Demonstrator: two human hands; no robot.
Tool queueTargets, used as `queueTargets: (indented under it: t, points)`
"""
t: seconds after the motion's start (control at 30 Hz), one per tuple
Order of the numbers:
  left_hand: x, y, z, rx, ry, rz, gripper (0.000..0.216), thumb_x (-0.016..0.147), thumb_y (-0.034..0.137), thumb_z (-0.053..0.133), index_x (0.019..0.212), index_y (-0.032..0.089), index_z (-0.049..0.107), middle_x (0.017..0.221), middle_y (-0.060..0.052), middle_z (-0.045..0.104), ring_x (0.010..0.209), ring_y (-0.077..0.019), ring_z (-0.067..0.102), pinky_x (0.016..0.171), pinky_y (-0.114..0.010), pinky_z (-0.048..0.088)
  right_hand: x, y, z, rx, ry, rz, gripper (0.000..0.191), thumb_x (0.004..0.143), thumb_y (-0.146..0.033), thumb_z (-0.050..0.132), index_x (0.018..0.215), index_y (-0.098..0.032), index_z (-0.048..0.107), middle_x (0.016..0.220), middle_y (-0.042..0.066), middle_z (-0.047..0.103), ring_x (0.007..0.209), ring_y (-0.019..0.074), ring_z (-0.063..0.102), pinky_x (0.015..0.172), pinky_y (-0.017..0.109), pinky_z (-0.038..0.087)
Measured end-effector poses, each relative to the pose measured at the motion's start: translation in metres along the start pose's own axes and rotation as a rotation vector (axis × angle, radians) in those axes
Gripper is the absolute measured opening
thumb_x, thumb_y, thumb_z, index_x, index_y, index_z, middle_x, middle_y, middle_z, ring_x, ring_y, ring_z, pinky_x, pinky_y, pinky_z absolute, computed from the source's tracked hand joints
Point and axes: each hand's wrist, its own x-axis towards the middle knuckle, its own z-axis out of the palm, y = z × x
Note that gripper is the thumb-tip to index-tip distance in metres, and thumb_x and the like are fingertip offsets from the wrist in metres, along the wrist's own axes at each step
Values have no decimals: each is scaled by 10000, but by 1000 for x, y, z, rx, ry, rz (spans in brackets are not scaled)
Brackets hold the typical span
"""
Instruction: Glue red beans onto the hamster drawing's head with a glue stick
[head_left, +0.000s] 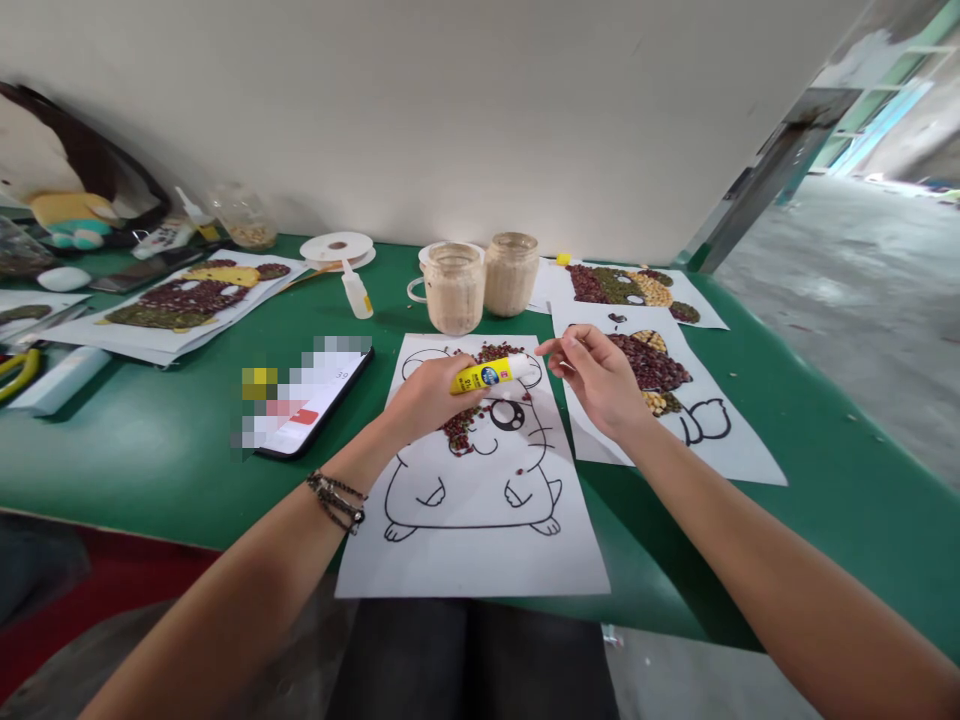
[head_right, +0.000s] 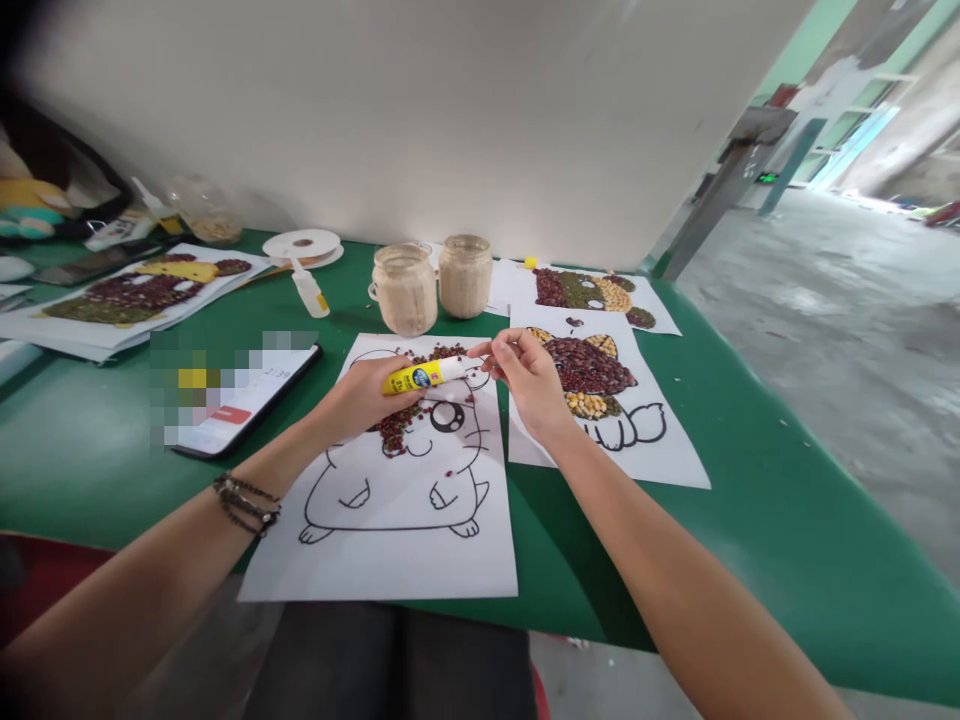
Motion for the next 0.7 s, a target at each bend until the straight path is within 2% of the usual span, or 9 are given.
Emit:
queueTargets:
  t: [0.2, 0.43, 0.57, 0.7]
  points:
    - [1, -1, 1, -1, -15, -2, 198, 720, 350, 495, 784, 168, 536, 694, -24, 553, 603, -128, 473, 516, -245, 315, -2, 0, 2, 42, -58, -9, 229, 722, -404, 533, 668, -221, 407, 684, -14, 604, 566, 90, 469, 583, 258, 385]
    - [1, 0, -1, 6, -31, -18, 212, 730, 357, 486, 816, 170, 539, 723, -27, 566, 615, -132, 486, 525, -248, 321, 0, 3, 1, 51, 43, -11, 213, 713, -373, 554, 678, -218, 413, 745, -4, 630, 621, 93, 514, 583, 247, 386]
    - [0, -1, 0, 7, -28, -4, 199, 729, 347, 491, 807, 169, 536, 688, -23, 555, 593, -128, 470, 516, -250, 318, -1, 3, 2, 73, -19, -26, 211, 715, -378, 555, 670, -218, 427, 666, -18, 620, 600, 94, 515, 595, 257, 397]
    - [1, -2, 1, 5, -16, 1, 213, 728, 362, 495, 803, 168, 542, 692, -24, 554, 590, -127, 466, 508, -249, 320, -2, 3, 4, 28, -23, -33, 189, 739, -356, 535, 673, -211, 433, 689, -9, 630, 607, 88, 516, 592, 252, 400]
